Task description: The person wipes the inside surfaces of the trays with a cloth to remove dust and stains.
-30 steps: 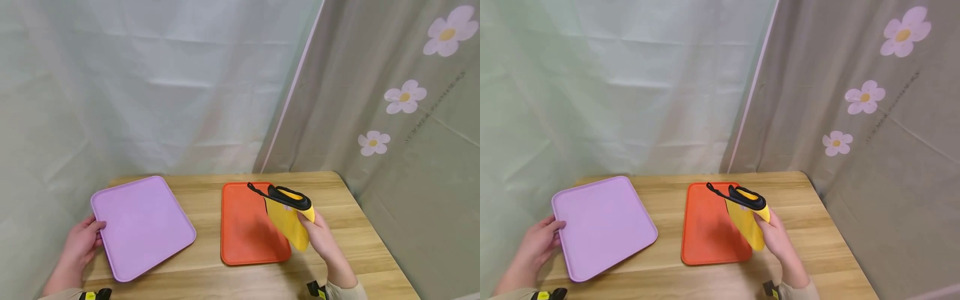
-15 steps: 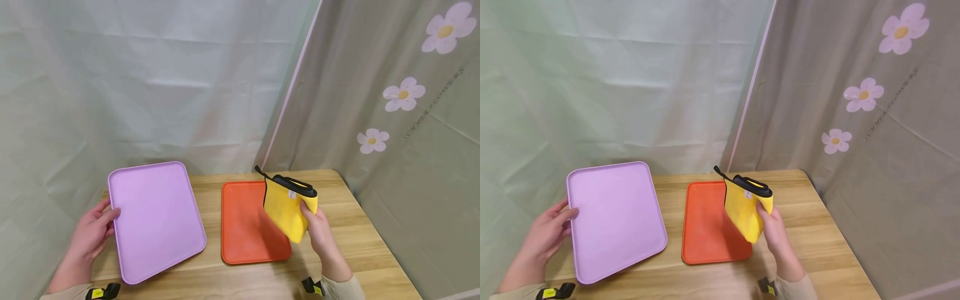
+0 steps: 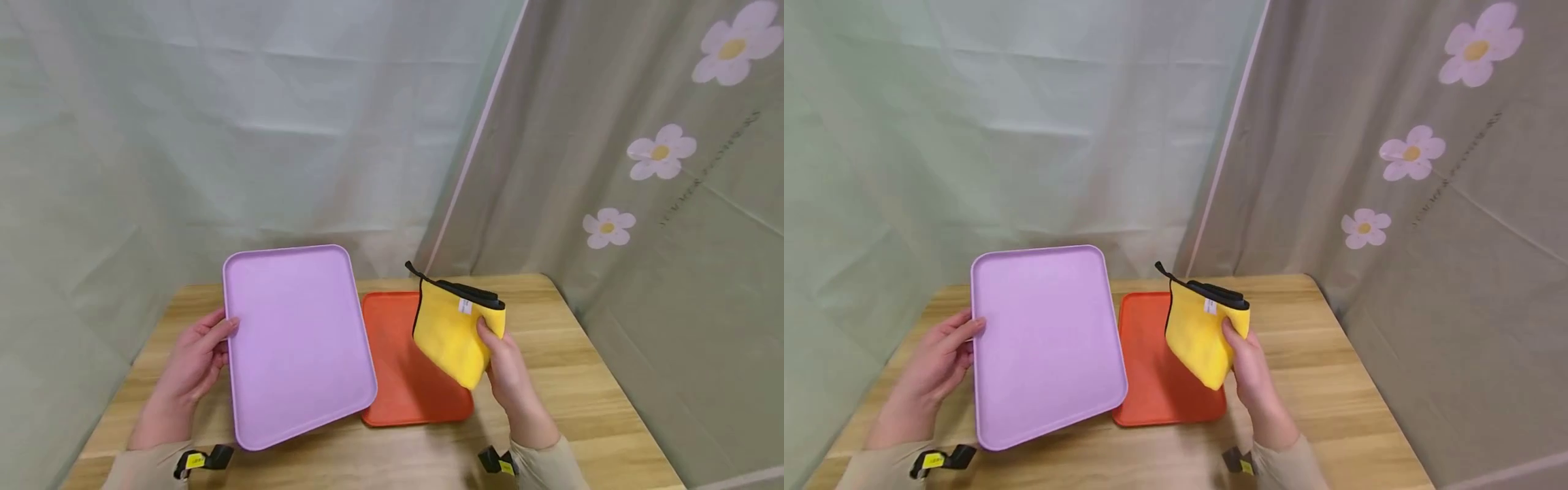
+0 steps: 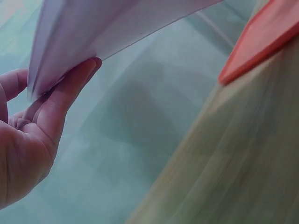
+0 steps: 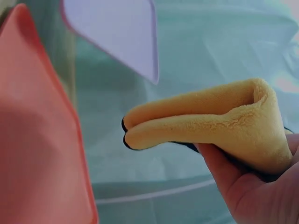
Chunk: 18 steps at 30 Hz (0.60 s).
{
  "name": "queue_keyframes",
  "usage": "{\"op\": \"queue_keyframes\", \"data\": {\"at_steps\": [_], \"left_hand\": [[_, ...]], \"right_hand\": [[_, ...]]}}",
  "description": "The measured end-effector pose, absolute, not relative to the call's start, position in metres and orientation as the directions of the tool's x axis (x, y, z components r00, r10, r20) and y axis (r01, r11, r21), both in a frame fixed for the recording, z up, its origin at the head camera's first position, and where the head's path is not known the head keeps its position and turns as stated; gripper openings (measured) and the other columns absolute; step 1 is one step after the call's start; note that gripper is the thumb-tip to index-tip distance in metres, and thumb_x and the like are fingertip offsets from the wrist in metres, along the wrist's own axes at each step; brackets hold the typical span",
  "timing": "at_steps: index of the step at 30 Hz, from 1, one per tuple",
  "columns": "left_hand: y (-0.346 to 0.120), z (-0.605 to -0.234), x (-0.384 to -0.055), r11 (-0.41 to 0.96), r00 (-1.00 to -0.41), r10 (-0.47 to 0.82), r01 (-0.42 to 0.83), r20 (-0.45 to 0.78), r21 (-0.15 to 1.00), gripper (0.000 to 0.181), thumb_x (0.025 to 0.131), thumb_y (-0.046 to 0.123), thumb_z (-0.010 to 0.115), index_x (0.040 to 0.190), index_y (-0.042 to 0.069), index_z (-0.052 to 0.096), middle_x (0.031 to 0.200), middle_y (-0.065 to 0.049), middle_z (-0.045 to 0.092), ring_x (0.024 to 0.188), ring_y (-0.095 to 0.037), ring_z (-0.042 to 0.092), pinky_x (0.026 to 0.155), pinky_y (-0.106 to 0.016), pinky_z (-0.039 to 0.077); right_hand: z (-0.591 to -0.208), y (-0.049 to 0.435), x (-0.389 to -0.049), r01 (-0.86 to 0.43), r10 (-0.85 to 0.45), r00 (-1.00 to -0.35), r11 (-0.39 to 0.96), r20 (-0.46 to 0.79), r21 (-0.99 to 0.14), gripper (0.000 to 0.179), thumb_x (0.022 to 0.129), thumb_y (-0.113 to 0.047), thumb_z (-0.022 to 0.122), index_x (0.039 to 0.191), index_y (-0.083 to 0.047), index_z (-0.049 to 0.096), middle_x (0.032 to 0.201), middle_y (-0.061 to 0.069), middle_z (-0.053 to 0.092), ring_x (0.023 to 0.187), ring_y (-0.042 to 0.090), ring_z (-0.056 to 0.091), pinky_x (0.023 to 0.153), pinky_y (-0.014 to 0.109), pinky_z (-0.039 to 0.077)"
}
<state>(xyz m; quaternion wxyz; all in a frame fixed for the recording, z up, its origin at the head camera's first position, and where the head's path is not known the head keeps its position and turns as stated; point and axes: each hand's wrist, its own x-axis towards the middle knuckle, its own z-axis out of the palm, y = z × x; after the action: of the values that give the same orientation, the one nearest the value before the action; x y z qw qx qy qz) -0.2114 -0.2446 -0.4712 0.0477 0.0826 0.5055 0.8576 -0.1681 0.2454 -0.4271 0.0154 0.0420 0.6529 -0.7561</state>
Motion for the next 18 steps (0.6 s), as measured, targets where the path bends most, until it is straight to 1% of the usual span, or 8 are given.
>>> {"op": "queue_keyframes", "data": {"at_steps": [3,6,10,15,18], "left_hand": [[-0.23,-0.467,-0.214,-0.46,-0.98,0.179,-0.007,0.085,0.888,0.034,0.111,-0.004,0.048,0.124,0.013,0.074,0.096,-0.007,0.08,0.076,-0.015,0.076,0.065,-0.028,0.063],[-0.215,-0.465,-0.215,-0.411,-0.975,0.212,-0.022,0.072,0.911,0.033,0.111,-0.003,0.05,0.124,0.016,0.073,0.098,-0.006,0.08,0.079,-0.015,0.077,0.067,-0.03,0.064],[-0.196,-0.464,-0.211,-0.354,-0.962,0.269,-0.043,0.057,0.934,0.034,0.11,-0.003,0.051,0.126,0.02,0.071,0.1,-0.005,0.08,0.082,-0.015,0.077,0.07,-0.032,0.065],[-0.173,-0.462,-0.208,-0.363,-0.942,0.326,-0.049,0.077,0.931,0.033,0.11,-0.003,0.05,0.128,0.018,0.069,0.101,-0.005,0.08,0.085,-0.015,0.078,0.071,-0.032,0.065],[-0.16,-0.459,-0.208,-0.363,-0.935,0.343,-0.049,0.085,0.93,0.032,0.11,-0.003,0.05,0.13,0.015,0.068,0.102,-0.005,0.079,0.086,-0.015,0.078,0.072,-0.032,0.065]], "right_hand": [[-0.418,0.237,-0.17,0.055,0.026,-0.998,-0.194,-0.062,-0.979,0.046,0.115,-0.031,0.048,0.151,-0.002,0.043,0.113,0.005,0.065,0.098,0.017,0.067,0.083,0.031,0.058],[-0.41,0.226,-0.17,0.021,0.014,-1.0,-0.226,-0.025,-0.974,0.047,0.116,-0.032,0.047,0.154,-0.006,0.04,0.118,0.006,0.062,0.101,0.018,0.067,0.084,0.031,0.058],[-0.405,0.213,-0.169,-0.007,0.011,-1.0,-0.299,0.004,-0.954,0.046,0.116,-0.033,0.045,0.154,-0.006,0.04,0.121,0.005,0.062,0.106,0.018,0.066,0.089,0.031,0.057],[-0.405,0.194,-0.167,-0.045,0.086,-0.996,-0.394,0.012,-0.918,0.047,0.116,-0.033,0.048,0.153,-0.006,0.043,0.125,0.005,0.064,0.111,0.02,0.065,0.094,0.033,0.056],[-0.404,0.18,-0.165,-0.104,0.136,-0.989,-0.369,0.057,-0.924,0.047,0.115,-0.03,0.049,0.155,-0.006,0.044,0.131,0.007,0.062,0.117,0.022,0.064,0.096,0.034,0.055]]}}
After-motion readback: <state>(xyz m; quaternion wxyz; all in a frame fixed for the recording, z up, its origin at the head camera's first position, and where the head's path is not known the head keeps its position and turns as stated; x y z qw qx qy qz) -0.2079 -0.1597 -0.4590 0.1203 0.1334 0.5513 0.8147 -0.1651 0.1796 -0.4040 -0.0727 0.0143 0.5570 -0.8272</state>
